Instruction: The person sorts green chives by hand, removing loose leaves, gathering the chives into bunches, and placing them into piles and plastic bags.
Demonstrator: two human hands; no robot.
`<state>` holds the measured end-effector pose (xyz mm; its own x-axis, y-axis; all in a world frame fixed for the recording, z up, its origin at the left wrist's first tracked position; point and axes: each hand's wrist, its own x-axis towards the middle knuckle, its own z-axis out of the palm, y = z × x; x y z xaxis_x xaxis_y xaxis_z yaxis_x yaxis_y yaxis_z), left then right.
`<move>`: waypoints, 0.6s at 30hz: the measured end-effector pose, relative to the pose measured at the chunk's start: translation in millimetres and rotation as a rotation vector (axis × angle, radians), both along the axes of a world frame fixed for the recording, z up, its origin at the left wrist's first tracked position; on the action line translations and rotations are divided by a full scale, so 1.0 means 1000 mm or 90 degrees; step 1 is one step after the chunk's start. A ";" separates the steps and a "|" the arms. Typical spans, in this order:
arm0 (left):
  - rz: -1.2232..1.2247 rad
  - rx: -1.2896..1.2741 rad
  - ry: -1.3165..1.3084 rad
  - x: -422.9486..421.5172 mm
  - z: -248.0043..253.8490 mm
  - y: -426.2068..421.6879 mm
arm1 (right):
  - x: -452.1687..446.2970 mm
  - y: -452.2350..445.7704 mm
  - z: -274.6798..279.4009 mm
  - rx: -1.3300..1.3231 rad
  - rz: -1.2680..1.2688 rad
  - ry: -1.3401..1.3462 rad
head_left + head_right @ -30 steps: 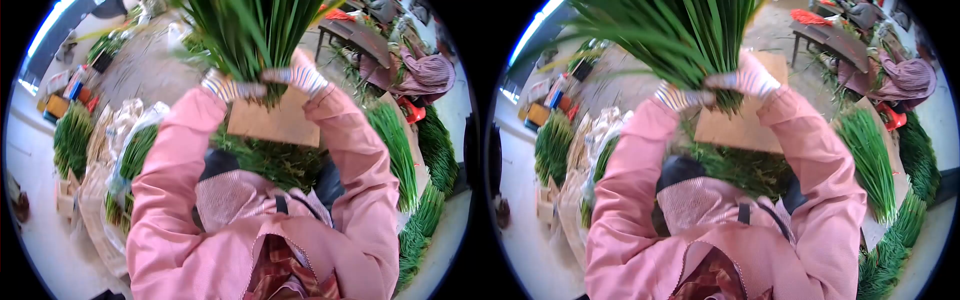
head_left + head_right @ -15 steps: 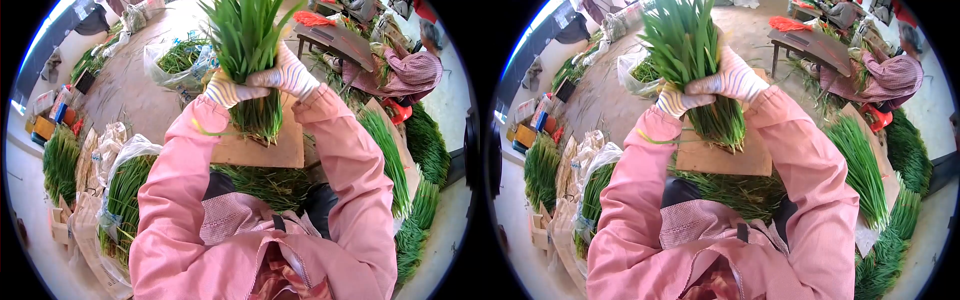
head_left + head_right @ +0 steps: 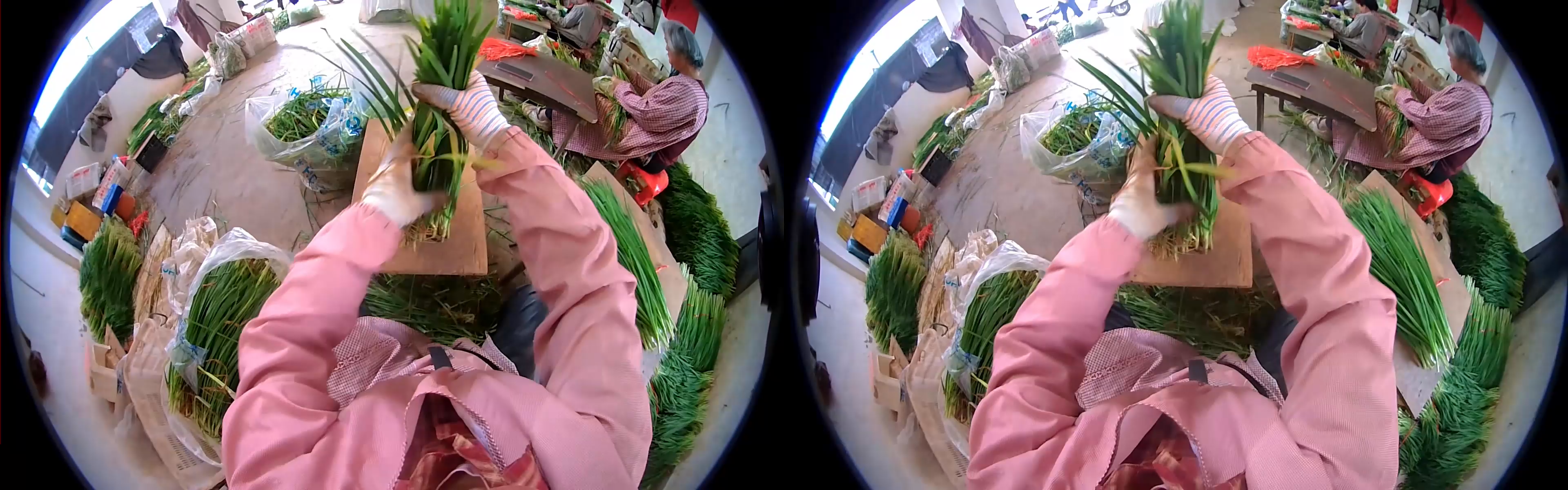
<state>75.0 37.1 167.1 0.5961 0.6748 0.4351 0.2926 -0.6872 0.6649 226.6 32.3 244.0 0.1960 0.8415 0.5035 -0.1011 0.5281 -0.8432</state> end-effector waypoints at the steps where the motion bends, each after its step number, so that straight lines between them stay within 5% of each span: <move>1: 0.021 0.092 0.078 -0.019 0.000 -0.007 | 0.005 0.001 0.001 0.015 -0.015 -0.001; 3: -0.037 0.066 0.283 -0.058 -0.002 -0.006 | 0.011 -0.001 0.015 0.039 -0.064 -0.022; 5: -0.253 -0.168 0.372 -0.106 0.003 0.011 | 0.015 -0.011 0.036 0.037 -0.044 -0.039; 7: -0.264 -0.307 0.489 -0.143 -0.013 0.054 | 0.023 -0.016 0.048 0.040 0.006 -0.063; 9: -0.002 -0.340 0.630 -0.154 -0.028 0.100 | 0.023 -0.027 0.046 0.022 0.037 -0.052; 12: 0.014 -0.253 0.179 -0.150 -0.015 0.110 | 0.012 -0.027 0.001 0.085 -0.062 -0.245; 13: -0.007 -0.158 0.050 -0.131 -0.013 0.096 | 0.011 -0.023 -0.014 0.022 0.018 -0.088; 16: -0.146 -0.177 0.030 -0.056 0.003 0.087 | 0.017 -0.025 -0.007 -0.091 0.088 -0.206; 18: -0.327 -0.277 -0.223 -0.002 0.027 0.061 | 0.017 -0.024 -0.005 -0.066 0.123 -0.184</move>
